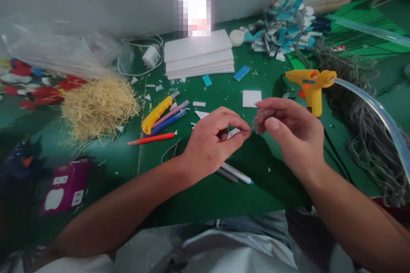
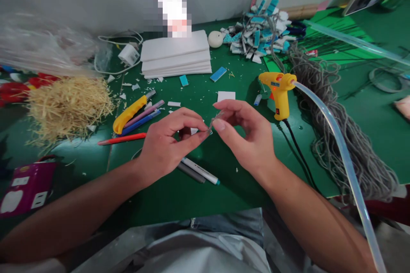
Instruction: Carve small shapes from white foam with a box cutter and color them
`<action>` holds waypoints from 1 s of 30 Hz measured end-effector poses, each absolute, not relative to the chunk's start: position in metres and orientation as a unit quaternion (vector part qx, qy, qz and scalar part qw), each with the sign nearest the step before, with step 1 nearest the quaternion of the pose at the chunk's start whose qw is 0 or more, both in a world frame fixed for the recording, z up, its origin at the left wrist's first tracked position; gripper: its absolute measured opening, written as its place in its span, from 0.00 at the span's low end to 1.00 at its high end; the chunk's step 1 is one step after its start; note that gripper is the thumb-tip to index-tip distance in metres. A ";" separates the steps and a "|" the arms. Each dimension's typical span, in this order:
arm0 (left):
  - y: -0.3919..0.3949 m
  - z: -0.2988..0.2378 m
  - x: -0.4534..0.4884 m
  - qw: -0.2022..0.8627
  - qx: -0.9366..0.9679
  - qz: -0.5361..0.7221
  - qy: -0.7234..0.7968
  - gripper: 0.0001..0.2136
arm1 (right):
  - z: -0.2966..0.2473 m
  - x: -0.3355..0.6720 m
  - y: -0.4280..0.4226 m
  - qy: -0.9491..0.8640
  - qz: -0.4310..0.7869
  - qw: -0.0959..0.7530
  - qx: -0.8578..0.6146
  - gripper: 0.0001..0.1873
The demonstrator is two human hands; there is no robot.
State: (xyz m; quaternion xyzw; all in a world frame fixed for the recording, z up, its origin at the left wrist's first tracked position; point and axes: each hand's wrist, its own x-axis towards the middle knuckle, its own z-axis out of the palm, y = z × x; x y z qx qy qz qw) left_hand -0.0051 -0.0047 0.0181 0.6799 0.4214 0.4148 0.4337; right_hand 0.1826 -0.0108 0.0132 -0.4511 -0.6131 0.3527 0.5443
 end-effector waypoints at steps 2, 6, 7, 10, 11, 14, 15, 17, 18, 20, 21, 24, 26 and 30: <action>-0.005 0.018 -0.005 0.425 0.687 0.412 0.422 0.03 | 0.016 0.182 -0.010 -0.609 0.397 0.504 -0.467 0.12; -0.005 0.016 -0.005 0.413 0.697 0.412 0.417 0.02 | 0.018 0.179 -0.011 -0.601 0.421 0.478 -0.482 0.07; -0.005 0.015 -0.006 0.412 0.699 0.413 0.415 0.02 | 0.018 0.178 -0.011 -0.600 0.417 0.484 -0.482 0.05; -0.005 0.013 -0.006 0.412 0.700 0.415 0.410 0.03 | 0.018 0.177 -0.012 -0.588 0.410 0.504 -0.483 0.07; -0.005 0.013 -0.005 0.413 0.699 0.415 0.410 0.03 | 0.018 0.177 -0.012 -0.583 0.408 0.509 -0.485 0.07; -0.004 0.013 -0.005 0.412 0.699 0.411 0.415 0.03 | 0.018 0.178 -0.012 -0.578 0.389 0.528 -0.485 0.08; -0.004 0.014 -0.005 0.412 0.700 0.407 0.418 0.03 | 0.018 0.178 -0.012 -0.578 0.376 0.538 -0.485 0.08; -0.004 0.015 -0.006 0.413 0.702 0.399 0.421 0.03 | 0.017 0.178 -0.012 -0.578 0.345 0.561 -0.482 0.08; -0.004 0.015 -0.006 0.415 0.703 0.395 0.421 0.03 | 0.016 0.178 -0.012 -0.576 0.330 0.574 -0.479 0.08; -0.004 0.015 -0.006 0.420 0.703 0.391 0.420 0.03 | 0.013 0.179 -0.013 -0.572 0.312 0.595 -0.470 0.08; -0.004 0.015 -0.006 0.422 0.702 0.391 0.420 0.03 | 0.012 0.179 -0.013 -0.572 0.307 0.603 -0.464 0.08; -0.004 0.015 -0.006 0.420 0.694 0.401 0.426 0.03 | 0.008 0.181 -0.012 -0.586 0.309 0.604 -0.443 0.06; -0.004 0.014 -0.006 0.418 0.686 0.414 0.428 0.03 | 0.006 0.184 -0.010 -0.598 0.326 0.593 -0.429 0.09; -0.003 0.013 -0.006 0.411 0.677 0.440 0.424 0.02 | 0.004 0.191 -0.005 -0.598 0.377 0.551 -0.443 0.16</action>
